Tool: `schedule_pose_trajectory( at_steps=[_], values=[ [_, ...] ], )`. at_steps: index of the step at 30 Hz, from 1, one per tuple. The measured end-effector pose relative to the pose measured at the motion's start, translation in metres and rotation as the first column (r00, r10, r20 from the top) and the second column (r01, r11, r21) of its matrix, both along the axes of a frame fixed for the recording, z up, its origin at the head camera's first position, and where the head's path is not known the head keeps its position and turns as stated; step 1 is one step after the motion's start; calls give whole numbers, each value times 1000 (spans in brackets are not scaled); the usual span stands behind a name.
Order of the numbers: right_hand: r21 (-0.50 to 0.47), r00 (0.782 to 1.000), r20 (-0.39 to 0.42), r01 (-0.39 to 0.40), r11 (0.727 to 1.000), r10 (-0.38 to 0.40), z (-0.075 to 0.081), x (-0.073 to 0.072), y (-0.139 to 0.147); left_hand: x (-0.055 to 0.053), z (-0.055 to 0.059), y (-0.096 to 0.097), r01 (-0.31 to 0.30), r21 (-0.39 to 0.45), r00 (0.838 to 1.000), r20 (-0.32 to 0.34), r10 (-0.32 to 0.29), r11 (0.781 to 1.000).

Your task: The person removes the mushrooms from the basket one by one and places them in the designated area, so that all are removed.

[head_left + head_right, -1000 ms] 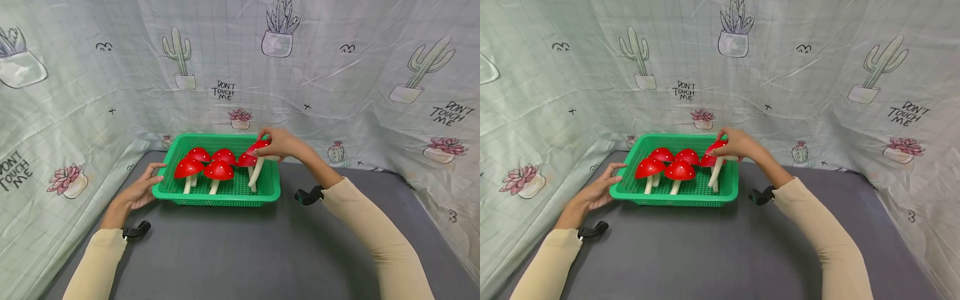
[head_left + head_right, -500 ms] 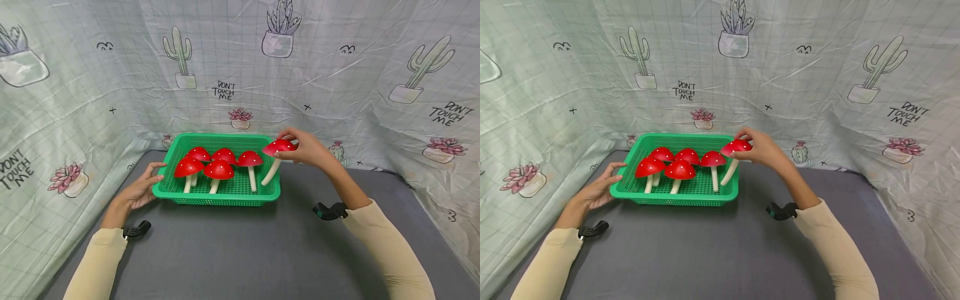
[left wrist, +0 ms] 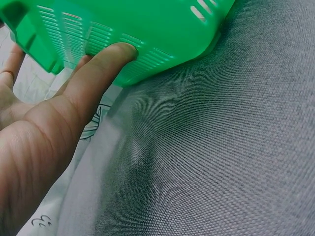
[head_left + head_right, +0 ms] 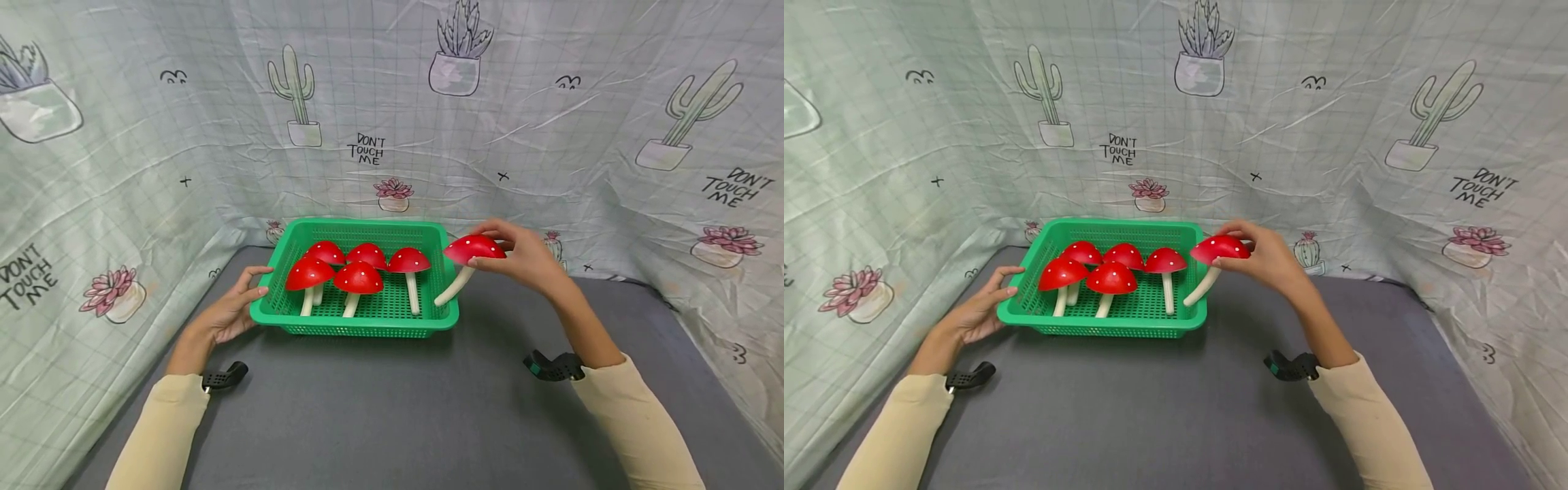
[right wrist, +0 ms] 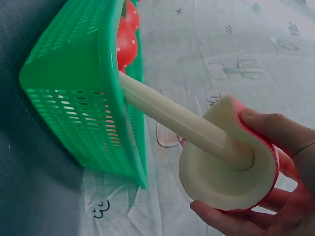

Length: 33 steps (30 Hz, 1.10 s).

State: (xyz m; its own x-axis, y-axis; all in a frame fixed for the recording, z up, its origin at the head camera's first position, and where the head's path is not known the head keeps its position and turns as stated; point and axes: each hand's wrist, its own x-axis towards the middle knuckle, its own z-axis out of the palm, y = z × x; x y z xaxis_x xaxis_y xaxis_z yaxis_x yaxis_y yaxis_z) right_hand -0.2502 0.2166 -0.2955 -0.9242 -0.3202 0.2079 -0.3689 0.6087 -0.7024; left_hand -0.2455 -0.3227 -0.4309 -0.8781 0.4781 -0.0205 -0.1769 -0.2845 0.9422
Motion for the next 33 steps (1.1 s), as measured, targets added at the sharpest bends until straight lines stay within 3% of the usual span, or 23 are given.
schedule_pose_trajectory(
  at_steps=[11, 21, 33],
  values=[
    [-32, 998, -62, 24, 999, -26, -2, 14, 21, 2, 1, 1, -9, -14, 1000, 6, 9, 1000],
    [-106, 1000, -30, -7, 994, 4, -14, 16, 42, 0, 1, 0, -6, -7, 1000, 11, 6, 1000],
    [-68, 984, -102, 140, 988, -146, -39, 7, 48, 0, -1, 1, 9, 12, 1000, 6, -10, 1000]
  ],
)
